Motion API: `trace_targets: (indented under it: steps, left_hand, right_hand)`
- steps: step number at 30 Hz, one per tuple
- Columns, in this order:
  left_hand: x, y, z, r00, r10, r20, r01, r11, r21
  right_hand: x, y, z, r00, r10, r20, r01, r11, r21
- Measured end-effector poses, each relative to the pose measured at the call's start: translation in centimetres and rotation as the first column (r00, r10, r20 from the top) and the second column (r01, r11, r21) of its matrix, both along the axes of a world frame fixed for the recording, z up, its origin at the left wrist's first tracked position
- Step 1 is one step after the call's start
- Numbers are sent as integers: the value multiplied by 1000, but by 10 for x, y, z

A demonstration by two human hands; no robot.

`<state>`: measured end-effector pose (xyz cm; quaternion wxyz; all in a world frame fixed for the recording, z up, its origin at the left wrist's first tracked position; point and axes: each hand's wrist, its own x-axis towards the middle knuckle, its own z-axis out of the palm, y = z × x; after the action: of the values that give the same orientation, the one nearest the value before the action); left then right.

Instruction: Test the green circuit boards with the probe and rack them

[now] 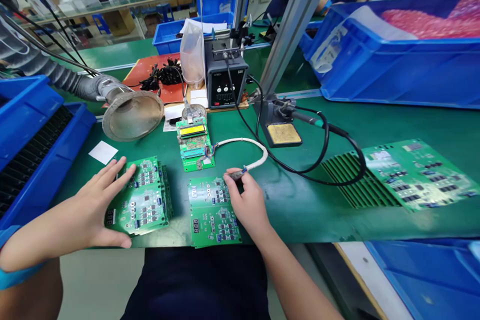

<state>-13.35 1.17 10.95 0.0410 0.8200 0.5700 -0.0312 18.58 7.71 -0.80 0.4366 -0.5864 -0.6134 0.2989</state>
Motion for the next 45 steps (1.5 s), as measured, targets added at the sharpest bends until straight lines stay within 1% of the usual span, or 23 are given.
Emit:
trace_targets:
  steps: [5, 8, 10, 12, 14, 15, 16, 17, 18, 19, 20, 22, 23, 24, 26, 32, 34, 37, 39, 42, 45]
  left_hand:
    - [4, -3, -4, 1000, -30, 7, 29, 999, 16]
    - [2, -3, -7, 999, -33, 5, 33, 999, 32]
    - [3, -4, -5, 999, -36, 10, 35, 998, 54]
    - [10, -7, 1, 999, -20, 38, 15, 992, 127]
    - [29, -13, 9, 993, -11, 115, -19, 966, 257]
    - [42, -18, 10, 985, -30, 168, -23, 951, 307]
    - [59, -23, 9, 967, -101, 233, 12, 935, 355]
    - [76, -28, 5, 936, -191, 296, 77, 931, 357]
    - [95, -33, -3, 885, -310, 348, 195, 924, 330]
    - [112, -37, -15, 811, -438, 388, 289, 877, 384]
    - [127, -40, -28, 803, -450, 390, 279, 863, 422]
    - [149, -43, -55, 855, -417, 309, 272, 867, 418]
    - [155, -43, -67, 881, -372, 291, 237, 881, 409]
    - [157, -43, -75, 898, -344, 274, 221, 891, 397]
    - [156, -41, -84, 903, -326, 282, 205, 900, 385]
    - [144, -32, -78, 840, -393, 373, 252, 893, 373]
    - [142, -31, -78, 844, -376, 383, 253, 908, 334]
    - [141, -30, -80, 869, -317, 381, 230, 939, 257]
    - [140, -29, -81, 867, -298, 399, 225, 949, 220]
    - [139, -29, -83, 854, -297, 427, 233, 952, 197]
    - [139, -29, -85, 855, -310, 416, 246, 948, 201]
  right_hand:
    - [-4, 0, 4, 992, 23, 127, -36, 994, 103]
    - [-8, -3, 1, 980, 1, 197, -37, 983, 178]
    - [-11, -4, -1, 971, -12, 238, -44, 972, 231]
    - [-12, -6, -3, 963, -19, 267, -54, 963, 265]
    - [-12, -6, -4, 959, -26, 282, -58, 956, 287]
    - [-12, -5, -4, 957, -30, 287, -59, 953, 297]
    - [-11, -5, -4, 956, -36, 292, -59, 949, 309]
    - [-11, -5, -5, 954, -43, 298, -57, 946, 321]
    - [-11, -4, -5, 951, -52, 303, -54, 942, 331]
    - [-11, -4, -4, 949, -61, 309, -50, 940, 338]
    - [-11, -3, -4, 946, -71, 315, -44, 938, 344]
    - [-12, -3, -3, 940, -93, 329, -32, 934, 355]
    - [-13, -3, -2, 936, -103, 335, -27, 932, 360]
    - [-14, -3, -1, 934, -111, 341, -23, 931, 365]
    - [-15, -3, 1, 931, -119, 346, -17, 930, 366]
    - [-14, -2, 3, 945, -93, 314, -17, 943, 332]
    - [-12, -2, 2, 956, -73, 283, -23, 947, 322]
    - [-12, -3, 2, 970, -48, 238, -27, 953, 302]
    - [-12, -4, 3, 975, -42, 218, -24, 957, 290]
    - [-12, -5, 3, 979, -41, 198, -17, 959, 282]
    - [-13, -5, 4, 980, -39, 194, -19, 958, 287]
